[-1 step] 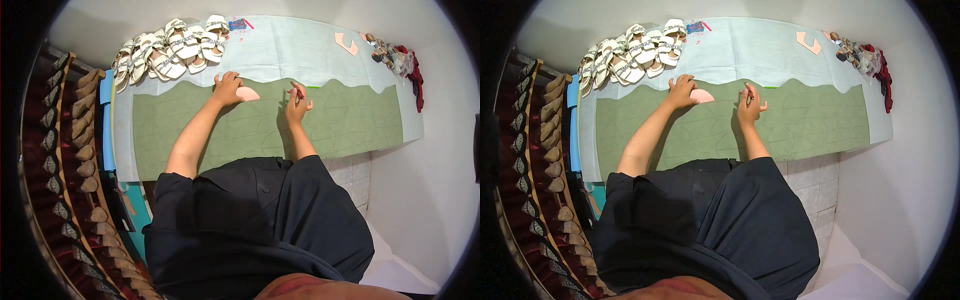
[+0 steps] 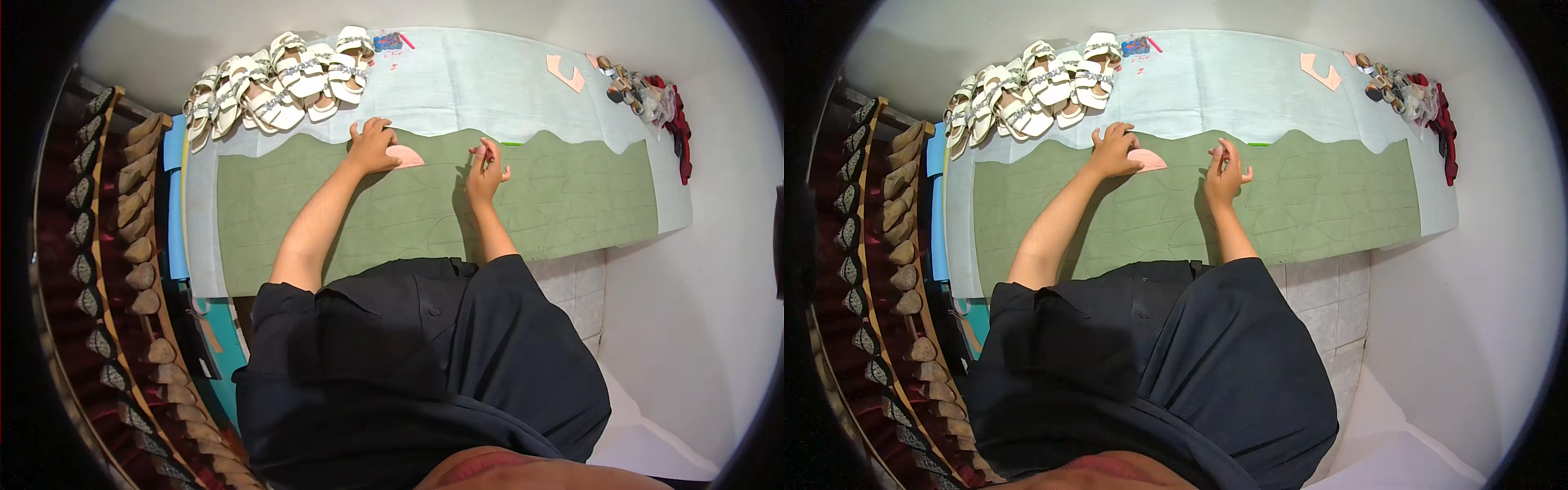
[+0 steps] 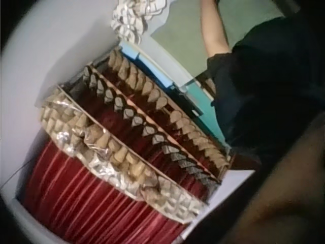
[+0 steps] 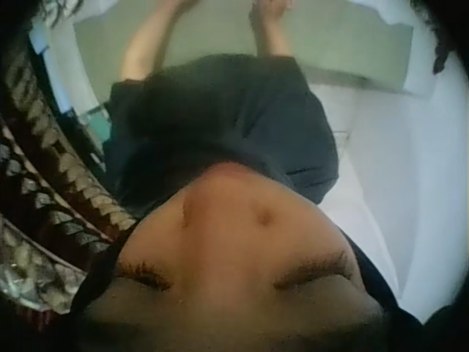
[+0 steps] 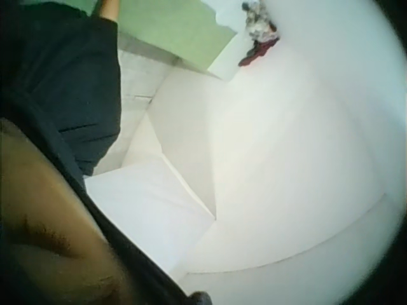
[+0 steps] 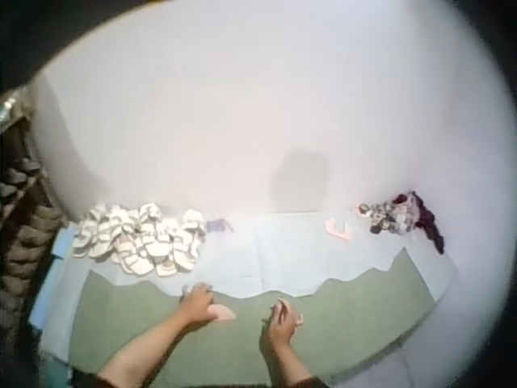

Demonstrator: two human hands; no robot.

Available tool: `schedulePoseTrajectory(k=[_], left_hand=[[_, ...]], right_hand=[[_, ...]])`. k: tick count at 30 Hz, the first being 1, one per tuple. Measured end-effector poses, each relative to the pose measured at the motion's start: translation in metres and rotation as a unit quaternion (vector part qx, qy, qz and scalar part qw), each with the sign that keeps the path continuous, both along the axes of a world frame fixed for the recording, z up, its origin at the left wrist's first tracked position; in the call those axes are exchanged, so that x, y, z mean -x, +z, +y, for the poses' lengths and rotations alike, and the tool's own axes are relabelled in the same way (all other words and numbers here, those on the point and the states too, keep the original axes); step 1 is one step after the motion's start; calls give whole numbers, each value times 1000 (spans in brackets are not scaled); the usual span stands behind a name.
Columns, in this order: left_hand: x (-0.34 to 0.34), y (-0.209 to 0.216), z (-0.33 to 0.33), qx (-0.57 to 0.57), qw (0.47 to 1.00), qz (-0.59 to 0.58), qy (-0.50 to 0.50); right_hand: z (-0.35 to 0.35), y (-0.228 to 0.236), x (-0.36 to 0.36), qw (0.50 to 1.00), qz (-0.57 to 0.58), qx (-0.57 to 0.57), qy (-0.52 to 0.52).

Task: The person uses a red pen to trace a curved shoe-pattern template onto a green fabric sheet laid on a table. They repeatedly reposition the template and trace its outline multiple times across the fabric surface.

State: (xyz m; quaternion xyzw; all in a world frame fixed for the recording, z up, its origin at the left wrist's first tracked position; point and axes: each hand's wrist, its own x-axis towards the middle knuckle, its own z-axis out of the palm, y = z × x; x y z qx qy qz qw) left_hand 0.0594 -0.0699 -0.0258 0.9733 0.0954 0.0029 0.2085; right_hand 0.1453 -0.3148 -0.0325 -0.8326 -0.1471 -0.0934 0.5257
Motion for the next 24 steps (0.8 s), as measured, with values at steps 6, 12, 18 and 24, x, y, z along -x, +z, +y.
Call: schedulePoseTrajectory(k=[6, 12, 18, 24], left_hand=[[-6, 10, -5, 0, 998, -48, -39], [-32, 23, -43, 33, 976, -197, -82], [-39, -1, -74, 19, 996, -62, -66], [-18, -23, -54, -3, 995, -90, 32]], right_hand=[[3, -5, -3, 998, -62, 28, 9], [3, -5, -14, 995, -90, -3, 42], [-8, -5, -29, 993, -82, 81, 25], [28, -7, -1, 970, 73, 224, 55]])
